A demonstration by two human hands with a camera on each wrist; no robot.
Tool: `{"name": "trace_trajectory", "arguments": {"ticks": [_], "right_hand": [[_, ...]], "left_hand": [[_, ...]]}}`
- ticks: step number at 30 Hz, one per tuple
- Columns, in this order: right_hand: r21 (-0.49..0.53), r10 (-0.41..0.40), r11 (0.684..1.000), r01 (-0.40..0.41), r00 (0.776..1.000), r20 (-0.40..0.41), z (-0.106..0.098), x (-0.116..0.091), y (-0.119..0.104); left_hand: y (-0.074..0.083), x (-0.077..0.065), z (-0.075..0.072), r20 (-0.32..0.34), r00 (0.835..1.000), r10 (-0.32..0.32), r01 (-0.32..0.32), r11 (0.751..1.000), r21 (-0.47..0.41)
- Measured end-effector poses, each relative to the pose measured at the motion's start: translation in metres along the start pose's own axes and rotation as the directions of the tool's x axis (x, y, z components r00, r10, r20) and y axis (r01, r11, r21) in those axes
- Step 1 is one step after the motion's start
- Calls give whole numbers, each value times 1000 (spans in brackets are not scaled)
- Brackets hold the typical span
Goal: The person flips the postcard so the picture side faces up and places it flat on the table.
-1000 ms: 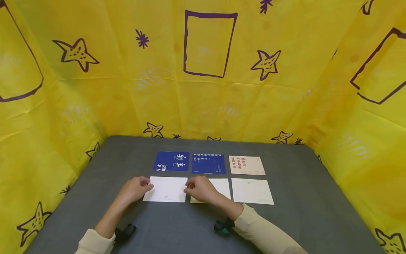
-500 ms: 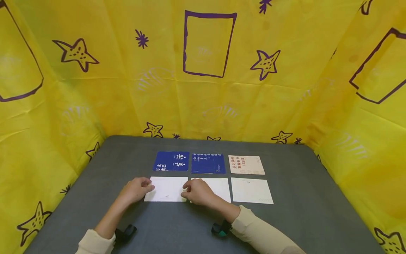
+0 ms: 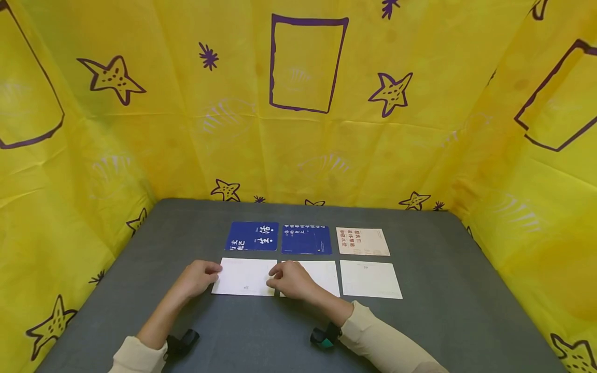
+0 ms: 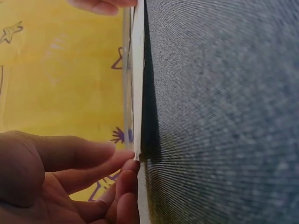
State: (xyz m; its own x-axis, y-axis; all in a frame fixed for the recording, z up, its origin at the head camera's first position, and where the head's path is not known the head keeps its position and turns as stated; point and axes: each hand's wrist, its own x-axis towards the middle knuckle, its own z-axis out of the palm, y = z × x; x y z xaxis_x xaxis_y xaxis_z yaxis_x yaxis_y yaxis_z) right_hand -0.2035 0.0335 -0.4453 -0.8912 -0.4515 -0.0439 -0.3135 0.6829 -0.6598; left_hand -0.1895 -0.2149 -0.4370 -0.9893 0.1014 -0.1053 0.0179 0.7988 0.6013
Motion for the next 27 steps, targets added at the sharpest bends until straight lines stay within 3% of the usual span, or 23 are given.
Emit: {"name": "trace_trajectory", "arguments": {"ticks": [3, 11, 20, 27], "right_hand": [[-2, 8, 1000, -8, 1000, 2, 0, 0, 0], [1, 14, 1000, -14, 1000, 0, 0, 0, -1], [6, 13, 1000, -13, 1000, -7, 1, 0, 0], [-4, 2, 1000, -2, 1000, -11, 0, 0, 1]], "left_hand": [[-3, 0, 1, -4, 1000, 12, -12, 999, -32], [-10, 4, 2, -10, 999, -36, 33, 984, -175], [-10, 7, 4, -80, 995, -53, 34, 976, -217], [-12, 8, 1, -50, 998, -25, 14, 976, -215]]}}
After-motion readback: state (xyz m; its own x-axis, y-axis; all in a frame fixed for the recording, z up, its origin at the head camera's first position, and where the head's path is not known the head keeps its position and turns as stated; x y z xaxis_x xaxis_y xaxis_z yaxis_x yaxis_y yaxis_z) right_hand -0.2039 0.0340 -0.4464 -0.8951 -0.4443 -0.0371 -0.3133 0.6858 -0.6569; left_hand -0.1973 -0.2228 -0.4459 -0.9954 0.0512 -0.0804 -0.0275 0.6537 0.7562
